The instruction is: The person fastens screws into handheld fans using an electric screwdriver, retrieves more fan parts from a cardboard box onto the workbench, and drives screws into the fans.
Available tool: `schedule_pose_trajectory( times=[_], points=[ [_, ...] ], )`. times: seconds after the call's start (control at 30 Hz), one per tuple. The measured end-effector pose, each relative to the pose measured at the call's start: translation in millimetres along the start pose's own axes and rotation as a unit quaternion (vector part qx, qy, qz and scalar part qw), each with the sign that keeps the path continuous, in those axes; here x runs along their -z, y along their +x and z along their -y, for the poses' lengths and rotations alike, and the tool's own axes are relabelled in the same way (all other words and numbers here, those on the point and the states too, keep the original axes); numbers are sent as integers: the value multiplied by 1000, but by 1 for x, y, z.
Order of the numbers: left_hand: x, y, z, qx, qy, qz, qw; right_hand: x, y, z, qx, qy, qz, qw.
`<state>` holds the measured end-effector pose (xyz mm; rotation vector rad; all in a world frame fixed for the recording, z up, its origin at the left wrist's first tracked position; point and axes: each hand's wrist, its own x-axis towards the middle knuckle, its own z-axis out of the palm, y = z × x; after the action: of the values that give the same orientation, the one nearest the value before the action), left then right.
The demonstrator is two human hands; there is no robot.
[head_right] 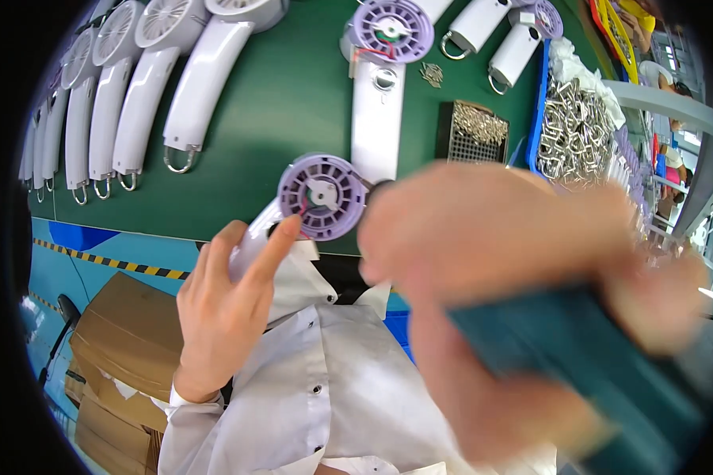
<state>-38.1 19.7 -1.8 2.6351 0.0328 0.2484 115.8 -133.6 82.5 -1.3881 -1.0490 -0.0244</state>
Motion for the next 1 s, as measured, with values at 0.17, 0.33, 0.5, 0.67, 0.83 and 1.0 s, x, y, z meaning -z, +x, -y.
schedule_pose_trajectory(
  times=[0.17, 0.33, 0.5, 0.67, 0.83, 1.0],
  points=[
    [1, 2, -9, 8, -22, 6, 1000, 26, -22, 26, -28, -69, -206, 976],
    [4, -1, -12, 41, -30, 25, 998, 56, -65, 6, -89, -6, -283, 955],
    [4, 2, -15, 34, -37, 28, 998, 58, -77, 0, -93, -43, -254, 962],
    [1, 2, -15, 49, -53, 26, 997, 60, -84, -3, -89, -38, -226, 969],
    [2, 4, -16, 52, -54, 22, 997, 57, -82, -2, -97, -32, -217, 971],
    [1, 5, -13, 31, -45, 15, 998, 53, -79, 4, -64, -53, -220, 972]
  ],
)
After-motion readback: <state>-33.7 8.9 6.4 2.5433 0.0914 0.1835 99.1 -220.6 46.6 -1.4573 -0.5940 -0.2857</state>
